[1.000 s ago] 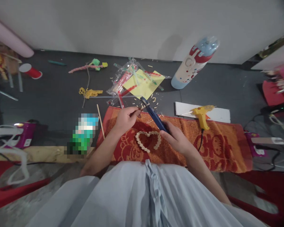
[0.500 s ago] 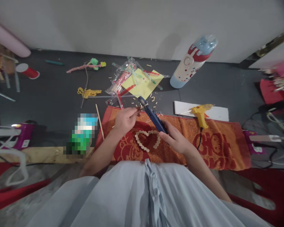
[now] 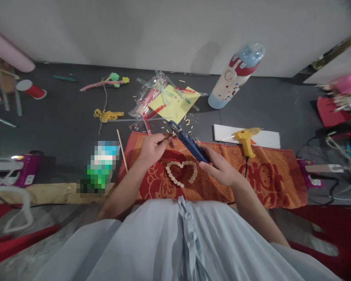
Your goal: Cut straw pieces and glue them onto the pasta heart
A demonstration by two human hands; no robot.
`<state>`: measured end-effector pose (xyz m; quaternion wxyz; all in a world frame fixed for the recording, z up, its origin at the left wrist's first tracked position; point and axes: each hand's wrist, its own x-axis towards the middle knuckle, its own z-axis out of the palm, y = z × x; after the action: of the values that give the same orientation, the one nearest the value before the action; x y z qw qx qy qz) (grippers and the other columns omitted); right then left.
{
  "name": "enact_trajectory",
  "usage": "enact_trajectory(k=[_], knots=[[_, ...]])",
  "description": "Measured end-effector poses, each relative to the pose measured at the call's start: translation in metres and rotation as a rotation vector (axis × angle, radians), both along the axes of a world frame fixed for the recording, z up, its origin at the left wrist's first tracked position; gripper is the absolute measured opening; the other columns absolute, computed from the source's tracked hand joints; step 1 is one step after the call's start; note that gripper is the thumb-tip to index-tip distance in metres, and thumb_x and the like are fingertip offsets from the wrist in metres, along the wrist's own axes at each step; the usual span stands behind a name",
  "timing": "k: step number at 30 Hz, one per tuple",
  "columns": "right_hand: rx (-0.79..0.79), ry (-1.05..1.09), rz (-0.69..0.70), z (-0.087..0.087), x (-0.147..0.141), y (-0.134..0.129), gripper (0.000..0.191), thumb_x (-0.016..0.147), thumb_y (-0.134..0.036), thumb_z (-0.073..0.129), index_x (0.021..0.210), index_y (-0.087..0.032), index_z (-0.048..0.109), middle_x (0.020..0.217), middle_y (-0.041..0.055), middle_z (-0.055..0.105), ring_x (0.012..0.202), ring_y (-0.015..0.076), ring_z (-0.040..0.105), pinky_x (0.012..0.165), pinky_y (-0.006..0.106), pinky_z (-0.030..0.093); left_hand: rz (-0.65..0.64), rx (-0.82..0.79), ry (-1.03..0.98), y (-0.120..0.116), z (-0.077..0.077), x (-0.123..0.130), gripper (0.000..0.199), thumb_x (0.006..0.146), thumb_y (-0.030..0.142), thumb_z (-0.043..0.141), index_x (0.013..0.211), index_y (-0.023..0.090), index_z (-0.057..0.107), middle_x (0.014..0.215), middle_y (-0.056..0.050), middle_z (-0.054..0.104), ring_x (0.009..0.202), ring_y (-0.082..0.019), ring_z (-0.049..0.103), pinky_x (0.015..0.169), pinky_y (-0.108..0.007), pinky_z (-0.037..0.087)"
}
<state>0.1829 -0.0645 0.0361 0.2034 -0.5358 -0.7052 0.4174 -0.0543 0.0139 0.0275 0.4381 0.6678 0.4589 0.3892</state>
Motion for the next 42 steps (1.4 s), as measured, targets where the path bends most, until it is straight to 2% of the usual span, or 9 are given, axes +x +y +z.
enact_trajectory(k=[4,7,11,16,22,26,37,42], knots=[[-0.012,-0.021,0.012,0.000,0.002,0.001,0.055,0.093,-0.053,0.044,0.133,-0.016,0.042,0.124,0.0149,0.061,0.108,0.0297,0.060,0.090,0.043,0.048,-0.037,-0.084,-0.082,0.002,-0.001,-0.001,0.032,0.083,0.042,0.059,0.071,0.015,0.071,0.061,-0.004,0.069,0.063,-0.016,0.063,0.061,-0.026,0.048],[-0.018,-0.041,0.022,0.001,0.001,0.002,0.055,0.092,-0.054,0.045,0.130,-0.015,0.044,0.116,0.0139,0.064,0.099,0.0280,0.063,0.084,0.040,0.050,-0.045,-0.071,-0.083,0.003,-0.002,-0.001,0.034,0.083,0.044,0.059,0.068,0.015,0.070,0.062,-0.005,0.070,0.062,-0.015,0.062,0.062,-0.025,0.047],[-0.009,-0.059,0.023,0.004,-0.004,0.003,0.053,0.092,-0.056,0.043,0.122,-0.013,0.047,0.107,0.0135,0.066,0.092,0.0268,0.063,0.081,0.039,0.050,-0.007,0.007,0.013,0.003,-0.001,-0.001,0.036,0.085,0.037,0.056,0.057,0.015,0.065,0.064,-0.004,0.070,0.065,-0.015,0.063,0.061,-0.024,0.044],[0.009,-0.058,-0.001,0.003,-0.008,0.002,0.048,0.093,-0.055,0.042,0.120,-0.015,0.048,0.100,0.0113,0.067,0.090,0.0265,0.063,0.078,0.038,0.049,0.028,0.083,0.150,0.001,0.000,0.000,0.033,0.086,0.030,0.052,0.058,0.016,0.063,0.057,-0.001,0.066,0.055,-0.012,0.057,0.053,-0.022,0.037],[0.013,-0.063,-0.007,0.003,-0.008,0.002,0.043,0.093,-0.053,0.042,0.114,-0.017,0.050,0.092,0.0080,0.065,0.082,0.0240,0.062,0.074,0.035,0.048,0.038,0.146,0.228,0.000,0.000,0.002,0.033,0.087,0.029,0.050,0.059,0.016,0.063,0.059,-0.001,0.067,0.055,-0.011,0.057,0.054,-0.022,0.037],[0.018,-0.049,0.016,0.004,-0.006,0.004,0.040,0.094,-0.053,0.041,0.110,-0.017,0.050,0.092,0.0074,0.064,0.080,0.0224,0.060,0.074,0.034,0.047,0.008,0.149,0.226,0.002,-0.001,0.000,0.033,0.087,0.028,0.050,0.059,0.016,0.063,0.059,-0.001,0.067,0.055,-0.011,0.057,0.055,-0.021,0.038],[-0.009,-0.032,0.041,0.000,0.002,0.009,0.047,0.092,-0.056,0.041,0.115,-0.016,0.053,0.095,0.0093,0.067,0.083,0.0242,0.062,0.072,0.036,0.048,-0.026,0.140,0.179,0.004,-0.003,-0.002,0.031,0.085,0.026,0.051,0.058,0.016,0.062,0.060,-0.002,0.068,0.057,-0.012,0.060,0.056,-0.022,0.041],[0.012,-0.020,0.048,-0.002,0.000,0.010,0.047,0.093,-0.054,0.042,0.119,-0.016,0.052,0.101,0.0101,0.067,0.089,0.0253,0.062,0.078,0.038,0.050,-0.010,0.110,0.157,0.005,-0.003,-0.004,0.033,0.086,0.030,0.052,0.058,0.017,0.063,0.059,-0.002,0.068,0.058,-0.013,0.060,0.057,-0.023,0.041]])
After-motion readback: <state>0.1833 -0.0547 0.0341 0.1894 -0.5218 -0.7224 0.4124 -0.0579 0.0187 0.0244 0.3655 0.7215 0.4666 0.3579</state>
